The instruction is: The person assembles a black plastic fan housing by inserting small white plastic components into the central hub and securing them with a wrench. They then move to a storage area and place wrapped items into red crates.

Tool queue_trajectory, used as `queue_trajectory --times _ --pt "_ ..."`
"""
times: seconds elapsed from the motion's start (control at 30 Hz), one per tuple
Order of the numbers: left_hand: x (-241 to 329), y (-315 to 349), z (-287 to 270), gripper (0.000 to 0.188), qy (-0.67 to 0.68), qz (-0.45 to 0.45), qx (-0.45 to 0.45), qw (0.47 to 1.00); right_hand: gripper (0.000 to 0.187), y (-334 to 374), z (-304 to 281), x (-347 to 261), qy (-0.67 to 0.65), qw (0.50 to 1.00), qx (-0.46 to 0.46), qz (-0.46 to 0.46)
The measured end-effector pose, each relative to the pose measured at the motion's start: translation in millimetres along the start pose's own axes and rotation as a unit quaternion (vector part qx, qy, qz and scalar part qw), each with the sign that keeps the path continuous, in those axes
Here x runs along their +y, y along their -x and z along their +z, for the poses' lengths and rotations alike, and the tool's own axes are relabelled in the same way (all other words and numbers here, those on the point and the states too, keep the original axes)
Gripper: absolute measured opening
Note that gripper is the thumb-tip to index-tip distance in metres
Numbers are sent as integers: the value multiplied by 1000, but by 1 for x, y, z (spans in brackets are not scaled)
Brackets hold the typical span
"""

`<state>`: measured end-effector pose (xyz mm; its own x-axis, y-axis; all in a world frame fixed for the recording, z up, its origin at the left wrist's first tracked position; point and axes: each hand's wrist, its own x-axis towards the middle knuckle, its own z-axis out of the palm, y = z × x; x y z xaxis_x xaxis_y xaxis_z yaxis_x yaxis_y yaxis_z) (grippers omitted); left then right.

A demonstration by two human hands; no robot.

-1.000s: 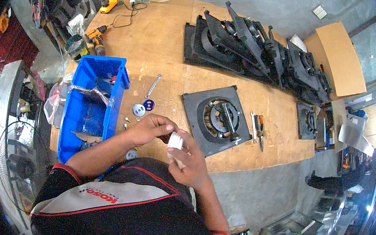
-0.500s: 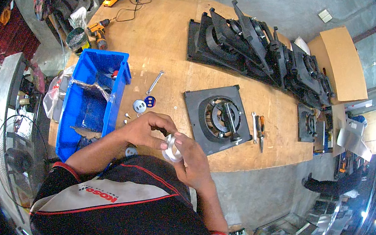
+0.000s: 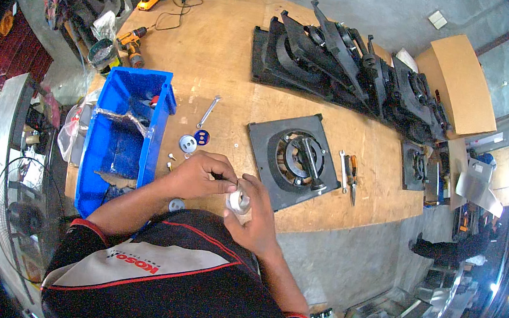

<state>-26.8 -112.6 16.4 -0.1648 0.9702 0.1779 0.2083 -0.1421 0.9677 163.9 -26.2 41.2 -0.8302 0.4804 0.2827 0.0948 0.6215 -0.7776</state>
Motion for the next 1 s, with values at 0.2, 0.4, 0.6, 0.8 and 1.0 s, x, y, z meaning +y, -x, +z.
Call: queue_trajectory --times 0.2,0.4,0.6,0.8,1.0 --pt "-3 1 7 21 -37 31 48 998 34 -7 3 8 5 998 39 44" --pt "-3 1 9 20 32 14 67 997 18 -13 -2 10 -5 999 36 -8" --pt "-11 5 5 13 210 -71 61 973 14 -15 -8 15 -39 996 78 -1" --pt "0 4 9 28 364 -68 -34 928 12 -17 -7 19 -72 994 77 -13" --pt "2 4 2 51 341 -85 -101 931 13 -18 -4 13 -93 995 24 -38"
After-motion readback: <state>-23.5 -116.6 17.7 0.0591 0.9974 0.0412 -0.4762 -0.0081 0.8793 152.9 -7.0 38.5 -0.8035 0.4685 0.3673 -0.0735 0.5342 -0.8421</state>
